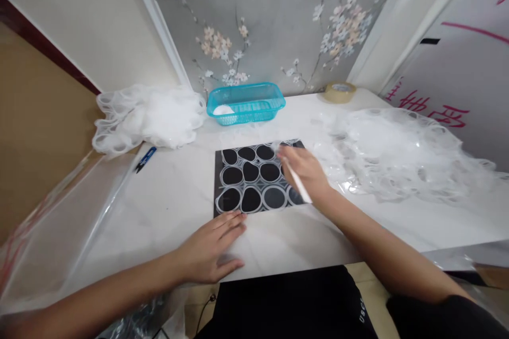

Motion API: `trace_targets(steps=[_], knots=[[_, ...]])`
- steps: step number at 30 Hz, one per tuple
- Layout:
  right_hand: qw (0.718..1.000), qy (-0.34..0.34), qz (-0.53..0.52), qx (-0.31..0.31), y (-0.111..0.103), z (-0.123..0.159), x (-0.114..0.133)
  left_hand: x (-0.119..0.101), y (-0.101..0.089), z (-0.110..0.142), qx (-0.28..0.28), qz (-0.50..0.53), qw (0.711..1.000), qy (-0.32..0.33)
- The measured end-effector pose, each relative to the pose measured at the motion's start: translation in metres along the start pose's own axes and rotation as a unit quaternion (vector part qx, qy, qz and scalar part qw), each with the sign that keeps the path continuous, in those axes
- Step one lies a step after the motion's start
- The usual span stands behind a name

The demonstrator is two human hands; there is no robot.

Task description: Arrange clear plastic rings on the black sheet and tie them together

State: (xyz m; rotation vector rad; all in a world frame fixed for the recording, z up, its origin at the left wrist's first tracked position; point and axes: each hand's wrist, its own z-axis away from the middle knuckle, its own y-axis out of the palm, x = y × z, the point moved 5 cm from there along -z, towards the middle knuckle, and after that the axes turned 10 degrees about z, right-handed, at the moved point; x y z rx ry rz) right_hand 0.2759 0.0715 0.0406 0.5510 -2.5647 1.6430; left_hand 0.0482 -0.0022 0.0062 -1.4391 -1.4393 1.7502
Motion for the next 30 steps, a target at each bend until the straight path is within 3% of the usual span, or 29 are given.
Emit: trace_targets(steps=[2, 4, 6, 9, 13, 21, 30], knots=[[0.999, 0.047, -0.007, -0.014, -0.009, 0.013, -0.011, -0.001, -0.002, 0.0, -0.01, -0.013, 1.0, 0.011], [0.997, 0.035, -0.067, 0.03, -0.006, 0.035, -0.006, -0.004, -0.002, -0.005, -0.022, -0.035, 0.999, 0.03], [0.98, 0.015, -0.178, 0.084, 0.002, 0.056, 0.004, -0.008, 0.001, -0.016, -0.026, -0.053, 0.997, 0.047], [0.953, 0.029, -0.285, 0.1, 0.012, 0.072, 0.011, -0.013, 0.009, -0.035, -0.019, -0.06, 0.996, 0.056], [0.942, 0.055, -0.315, 0.102, 0.019, 0.072, 0.006, -0.016, 0.014, -0.05, -0.015, -0.061, 0.996, 0.057], [0.925, 0.084, -0.355, 0.103, 0.017, 0.071, 0.004, -0.013, 0.013, -0.052, -0.013, -0.057, 0.997, 0.052], [0.937, 0.063, -0.332, 0.094, 0.018, 0.069, 0.006, -0.014, 0.014, -0.053, -0.019, -0.051, 0.997, 0.054]])
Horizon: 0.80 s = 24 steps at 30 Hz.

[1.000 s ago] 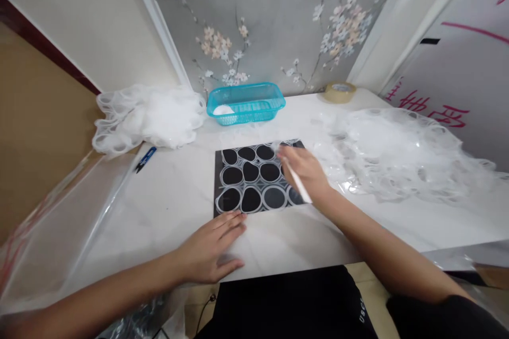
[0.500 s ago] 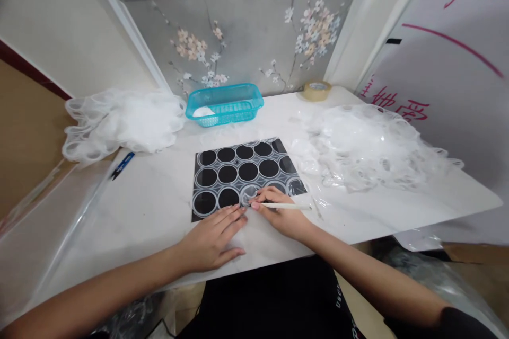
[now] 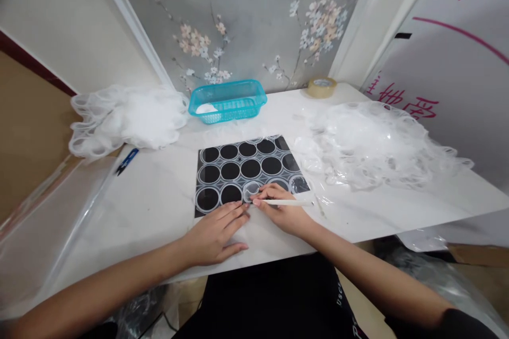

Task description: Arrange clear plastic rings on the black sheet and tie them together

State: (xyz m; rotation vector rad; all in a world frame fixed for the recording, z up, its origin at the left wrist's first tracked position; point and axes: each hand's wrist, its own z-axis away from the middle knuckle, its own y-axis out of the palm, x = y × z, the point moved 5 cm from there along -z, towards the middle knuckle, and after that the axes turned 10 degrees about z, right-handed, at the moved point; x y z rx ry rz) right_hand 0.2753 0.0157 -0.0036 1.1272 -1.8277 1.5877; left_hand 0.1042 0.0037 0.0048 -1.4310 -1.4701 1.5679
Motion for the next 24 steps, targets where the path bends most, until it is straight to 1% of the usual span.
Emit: trace_targets(steps=[3, 5, 7, 8, 10, 11, 12, 13, 15, 17, 18, 19, 20, 21, 22, 24], knots=[[1.0, -0.011, 0.013, -0.005, -0.001, 0.0, 0.001, 0.001, 0.0, 0.001, 0.002, -0.001, 1.0, -0.003], [0.999, -0.029, 0.036, -0.01, -0.001, 0.001, 0.004, 0.001, 0.001, 0.002, 0.005, -0.002, 1.0, -0.003], [0.992, -0.079, 0.095, -0.005, 0.002, 0.006, 0.011, 0.001, 0.003, 0.002, 0.009, -0.001, 1.0, 0.003], [0.984, -0.117, 0.135, 0.007, 0.006, 0.008, 0.016, 0.001, 0.004, 0.002, 0.012, 0.001, 1.0, 0.006], [0.957, -0.19, 0.214, 0.04, 0.015, 0.012, 0.024, 0.001, 0.007, 0.002, 0.016, 0.005, 1.0, 0.009], [0.947, -0.209, 0.238, 0.051, 0.017, 0.011, 0.026, 0.001, 0.007, 0.002, 0.017, 0.006, 1.0, 0.009], [0.944, -0.21, 0.248, 0.054, 0.015, 0.008, 0.025, 0.001, 0.008, 0.002, 0.016, 0.007, 1.0, 0.007], [0.947, -0.196, 0.249, 0.047, 0.01, 0.002, 0.023, 0.0, 0.008, 0.002, 0.013, 0.009, 1.0, 0.005], [0.961, -0.142, 0.238, -0.002, -0.014, -0.016, 0.013, 0.0, 0.007, 0.003, 0.006, 0.013, 1.0, 0.002], [0.965, -0.08, 0.238, -0.081, -0.05, -0.032, 0.001, 0.0, 0.005, 0.005, -0.004, 0.017, 1.0, -0.001], [0.961, -0.047, 0.239, -0.13, -0.069, -0.035, -0.005, 0.0, 0.004, 0.007, -0.01, 0.018, 1.0, -0.001], [0.957, -0.015, 0.235, -0.172, -0.086, -0.035, -0.01, 0.001, 0.002, 0.008, -0.017, 0.017, 1.0, 0.001], [0.954, 0.011, 0.226, -0.199, -0.098, -0.032, -0.014, 0.001, 0.001, 0.008, -0.024, 0.016, 1.0, 0.005], [0.954, 0.029, 0.213, -0.209, -0.105, -0.026, -0.017, 0.0, -0.001, 0.007, -0.033, 0.013, 0.999, 0.011], [0.959, 0.038, 0.197, -0.202, -0.106, -0.018, -0.019, -0.001, -0.002, 0.004, -0.041, 0.007, 0.999, 0.018], [0.973, 0.039, 0.162, -0.157, -0.095, 0.0, -0.019, -0.003, -0.003, -0.005, -0.052, -0.011, 0.998, 0.033]])
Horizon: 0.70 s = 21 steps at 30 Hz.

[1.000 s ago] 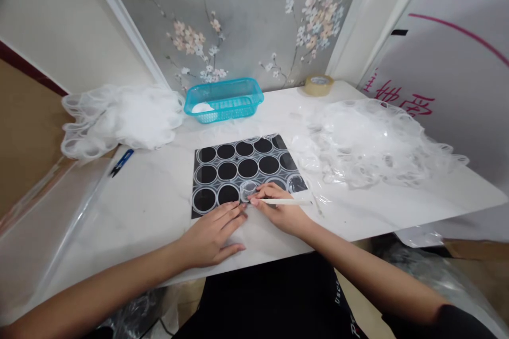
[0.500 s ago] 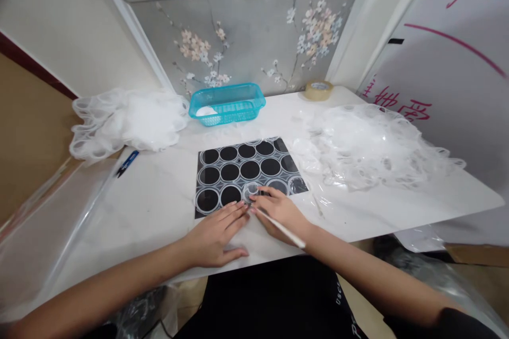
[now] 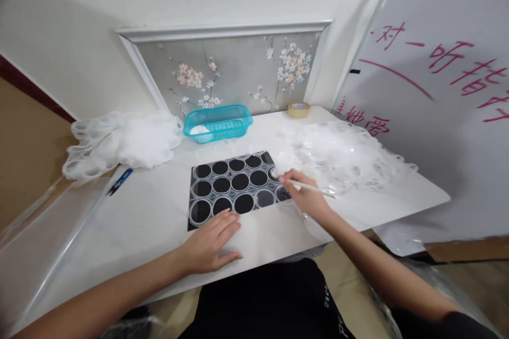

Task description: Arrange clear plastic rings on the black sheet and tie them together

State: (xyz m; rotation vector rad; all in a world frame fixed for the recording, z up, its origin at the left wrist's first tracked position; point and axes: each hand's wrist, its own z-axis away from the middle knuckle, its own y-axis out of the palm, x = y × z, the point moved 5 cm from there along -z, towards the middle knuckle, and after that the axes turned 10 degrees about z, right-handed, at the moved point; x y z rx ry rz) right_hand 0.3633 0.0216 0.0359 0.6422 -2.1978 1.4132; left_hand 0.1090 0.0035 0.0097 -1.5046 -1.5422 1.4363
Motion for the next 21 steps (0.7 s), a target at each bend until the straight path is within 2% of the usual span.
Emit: trace_targets(steps=[4, 8, 13, 21], knots=[[0.996, -0.015, -0.057, 0.062, 0.026, 0.034, 0.012, -0.004, 0.01, -0.029, 0.011, -0.034, 0.999, 0.024], [0.993, 0.006, -0.089, 0.072, 0.044, 0.037, 0.014, -0.004, 0.02, -0.048, 0.011, -0.037, 0.999, 0.03], [0.992, 0.036, -0.098, 0.071, 0.05, 0.035, 0.008, -0.001, 0.021, -0.048, 0.009, -0.031, 0.999, 0.028], [0.991, 0.036, -0.1, 0.083, 0.051, 0.036, 0.009, -0.004, 0.018, -0.049, -0.024, -0.051, 0.997, 0.048]])
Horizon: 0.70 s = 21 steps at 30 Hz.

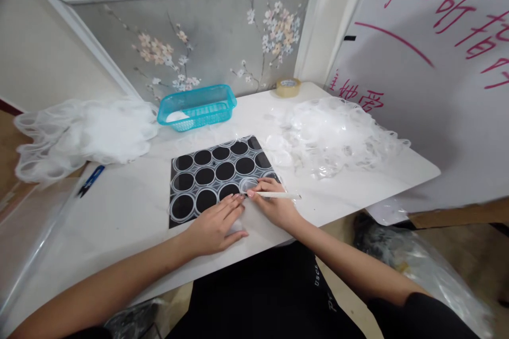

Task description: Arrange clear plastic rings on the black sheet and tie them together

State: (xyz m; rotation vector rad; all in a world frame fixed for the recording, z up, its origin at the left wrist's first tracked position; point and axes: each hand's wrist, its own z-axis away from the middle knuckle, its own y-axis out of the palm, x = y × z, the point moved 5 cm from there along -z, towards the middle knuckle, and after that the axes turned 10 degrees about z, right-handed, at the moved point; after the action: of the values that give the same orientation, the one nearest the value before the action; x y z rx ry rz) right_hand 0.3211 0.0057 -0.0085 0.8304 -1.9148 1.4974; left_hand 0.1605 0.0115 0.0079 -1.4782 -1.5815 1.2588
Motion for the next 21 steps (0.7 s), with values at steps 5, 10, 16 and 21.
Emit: trace_targets(steps=[5, 10, 16, 21], knots=[[0.999, -0.013, 0.029, -0.004, -0.001, 0.0, 0.0, 0.0, 0.001, 0.001, -0.006, -0.006, 1.0, 0.0], [0.982, -0.112, 0.153, -0.01, 0.011, 0.016, 0.02, -0.001, 0.004, 0.001, 0.015, -0.004, 1.0, 0.0], [0.924, -0.126, 0.342, -0.116, -0.034, -0.017, 0.018, 0.0, 0.005, 0.004, 0.026, 0.017, 0.999, -0.014], [0.94, 0.032, 0.23, -0.25, -0.101, -0.029, -0.013, 0.0, -0.006, 0.0, -0.017, 0.015, 1.0, -0.005]])
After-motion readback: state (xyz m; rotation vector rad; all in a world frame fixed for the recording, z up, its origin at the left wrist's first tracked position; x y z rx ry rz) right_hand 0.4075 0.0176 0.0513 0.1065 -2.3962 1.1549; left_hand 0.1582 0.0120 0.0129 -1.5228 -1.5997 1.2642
